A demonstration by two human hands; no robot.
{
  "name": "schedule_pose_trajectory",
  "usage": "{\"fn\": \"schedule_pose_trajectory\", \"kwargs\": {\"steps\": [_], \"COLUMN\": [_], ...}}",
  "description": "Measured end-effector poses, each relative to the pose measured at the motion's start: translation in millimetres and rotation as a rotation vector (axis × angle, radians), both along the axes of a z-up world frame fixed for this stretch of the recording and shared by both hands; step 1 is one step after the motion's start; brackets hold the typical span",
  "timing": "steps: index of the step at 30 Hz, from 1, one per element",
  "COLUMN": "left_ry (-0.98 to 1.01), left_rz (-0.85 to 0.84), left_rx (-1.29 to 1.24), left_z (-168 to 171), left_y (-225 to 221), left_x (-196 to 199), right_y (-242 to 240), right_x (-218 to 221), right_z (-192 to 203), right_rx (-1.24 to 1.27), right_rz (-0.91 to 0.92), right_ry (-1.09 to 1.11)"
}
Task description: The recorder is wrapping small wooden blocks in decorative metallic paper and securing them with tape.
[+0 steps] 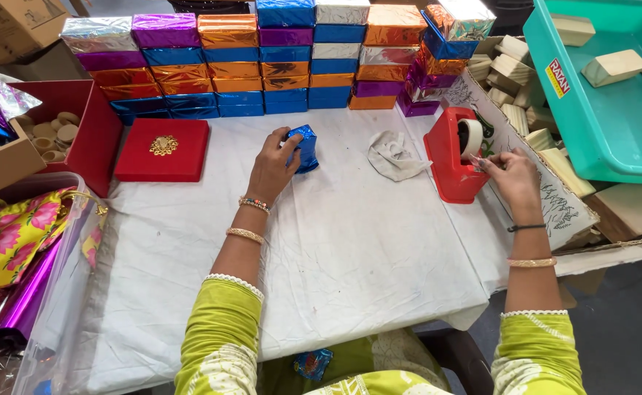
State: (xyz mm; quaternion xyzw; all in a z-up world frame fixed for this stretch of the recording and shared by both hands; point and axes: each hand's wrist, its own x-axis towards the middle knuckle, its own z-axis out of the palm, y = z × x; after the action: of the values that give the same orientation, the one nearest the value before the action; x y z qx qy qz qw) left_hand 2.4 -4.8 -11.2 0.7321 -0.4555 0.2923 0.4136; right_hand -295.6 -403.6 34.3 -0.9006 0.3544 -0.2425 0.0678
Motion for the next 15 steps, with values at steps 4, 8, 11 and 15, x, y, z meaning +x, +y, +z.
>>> {"fn": "schedule_pose_trajectory", "kwargs": {"steps": [4,8,11,15], "left_ry": [0.008,-0.01,0.018,-0.019], "left_rz": [0.002,0.004,-0.008,0.008], "left_rx": [-0.003,-0.006,0.001,-0.013], "left_z": [1.3,-0.9,1.2,-2.3], "left_y": [0.1,-0.4,0.1,-1.6], "left_x": [0.1,1.6,0.9,2.8], "right_y": [-26.4,-43.8,-41.4,-30.0], "right_x": [3.8,7.0,1.6,-3.5], "right_z": [-21.9,-42.2,-43.1,-42.1], "right_rx": [0.364,0.777,0.93,1.044], "right_rz": [0.113,0.178,0.221,0.256], "right_ry": [-0.26,-0.491,-0.666,-0.803]}}
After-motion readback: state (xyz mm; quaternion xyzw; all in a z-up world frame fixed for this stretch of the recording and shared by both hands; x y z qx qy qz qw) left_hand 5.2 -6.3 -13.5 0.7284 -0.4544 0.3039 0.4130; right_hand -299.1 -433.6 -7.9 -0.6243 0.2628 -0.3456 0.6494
